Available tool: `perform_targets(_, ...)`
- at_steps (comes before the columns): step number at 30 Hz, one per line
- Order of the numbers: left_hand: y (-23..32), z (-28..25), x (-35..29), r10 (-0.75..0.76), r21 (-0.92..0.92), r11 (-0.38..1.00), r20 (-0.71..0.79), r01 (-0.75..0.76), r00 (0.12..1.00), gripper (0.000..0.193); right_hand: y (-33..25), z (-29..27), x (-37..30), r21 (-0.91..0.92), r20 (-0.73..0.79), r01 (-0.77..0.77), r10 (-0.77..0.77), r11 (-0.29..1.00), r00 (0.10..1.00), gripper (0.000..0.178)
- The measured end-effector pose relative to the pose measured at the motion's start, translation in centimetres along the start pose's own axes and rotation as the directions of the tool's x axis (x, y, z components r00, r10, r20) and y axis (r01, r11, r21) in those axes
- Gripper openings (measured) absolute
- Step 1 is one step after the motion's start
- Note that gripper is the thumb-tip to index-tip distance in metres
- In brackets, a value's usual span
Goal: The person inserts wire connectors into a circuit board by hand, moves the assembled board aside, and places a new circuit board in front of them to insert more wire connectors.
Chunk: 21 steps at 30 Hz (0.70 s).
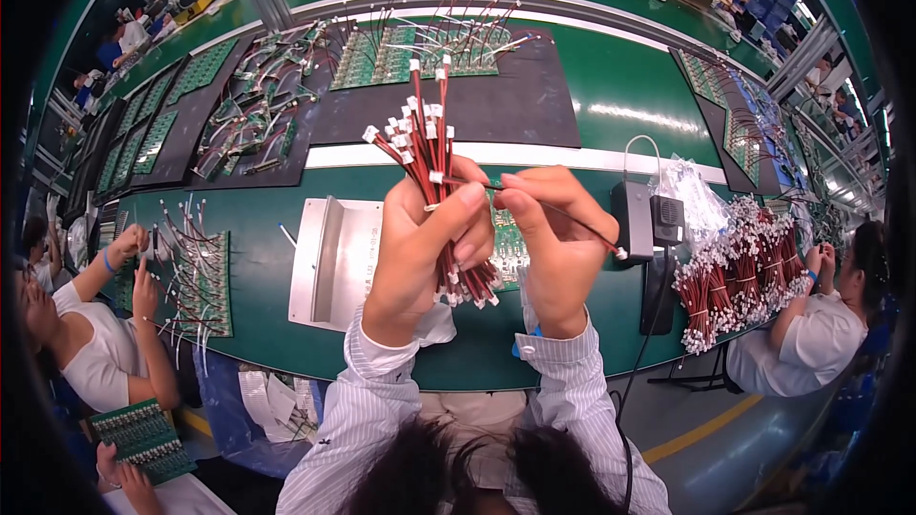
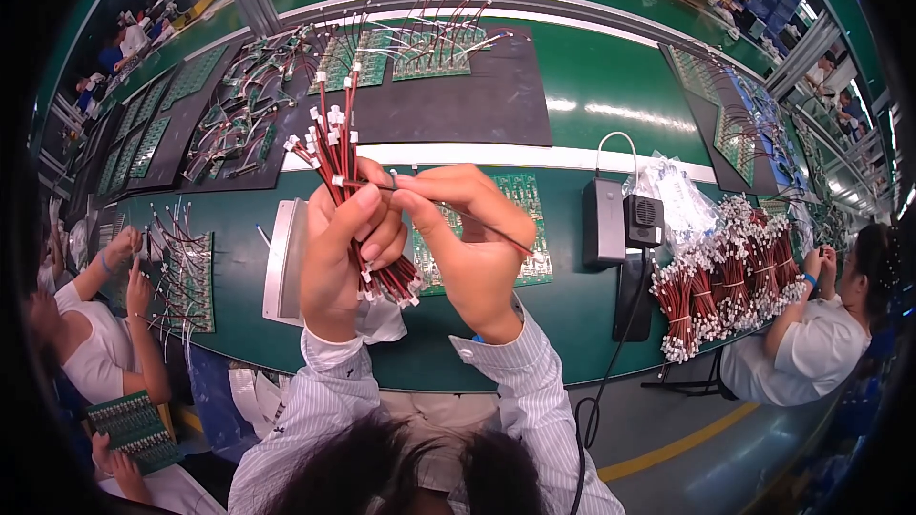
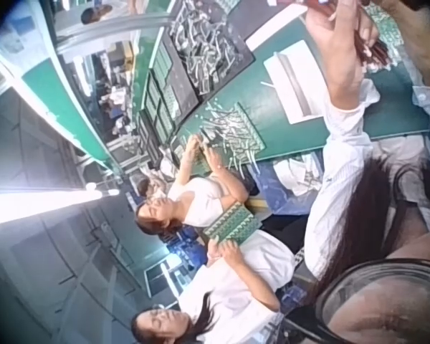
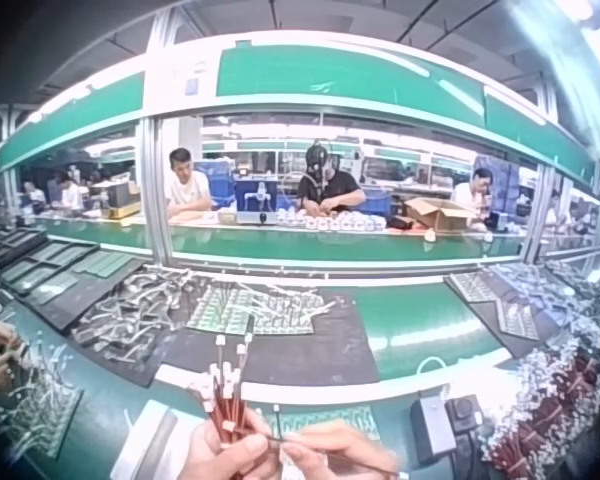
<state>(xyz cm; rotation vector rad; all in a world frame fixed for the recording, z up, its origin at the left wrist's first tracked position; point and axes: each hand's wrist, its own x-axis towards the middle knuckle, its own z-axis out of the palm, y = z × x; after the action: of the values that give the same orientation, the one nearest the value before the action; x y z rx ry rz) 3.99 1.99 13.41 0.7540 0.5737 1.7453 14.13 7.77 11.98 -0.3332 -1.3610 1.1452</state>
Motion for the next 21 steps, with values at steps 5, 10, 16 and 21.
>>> perform_targets(5,0.5,0.1,0.3,0.160,0.073,0.986,-0.188,-0.149,0.969,0.013,-0.2,-0.1,0.6,0.142,0.223,-0.270,0.235,0.952,0.946,0.018)
perform_targets(10,1.6,-1.0,0.6,0.319,0.170,0.945,-0.280,-0.280,0.905,0.015,-0.5,-2.3,1.8,0.179,0.337,-0.416,0.341,0.892,0.877,0.022)
perform_targets(16,2.1,-1.9,0.5,0.347,0.172,0.936,-0.311,-0.307,0.885,0.015,-0.3,-3.5,2.3,-0.045,0.393,-0.422,0.405,0.905,0.826,0.014)
perform_targets(21,2.1,-2.0,0.7,0.346,0.163,0.937,-0.333,-0.308,0.877,0.017,0.2,-3.4,2.3,-0.248,0.447,-0.383,0.456,0.890,0.769,0.010)
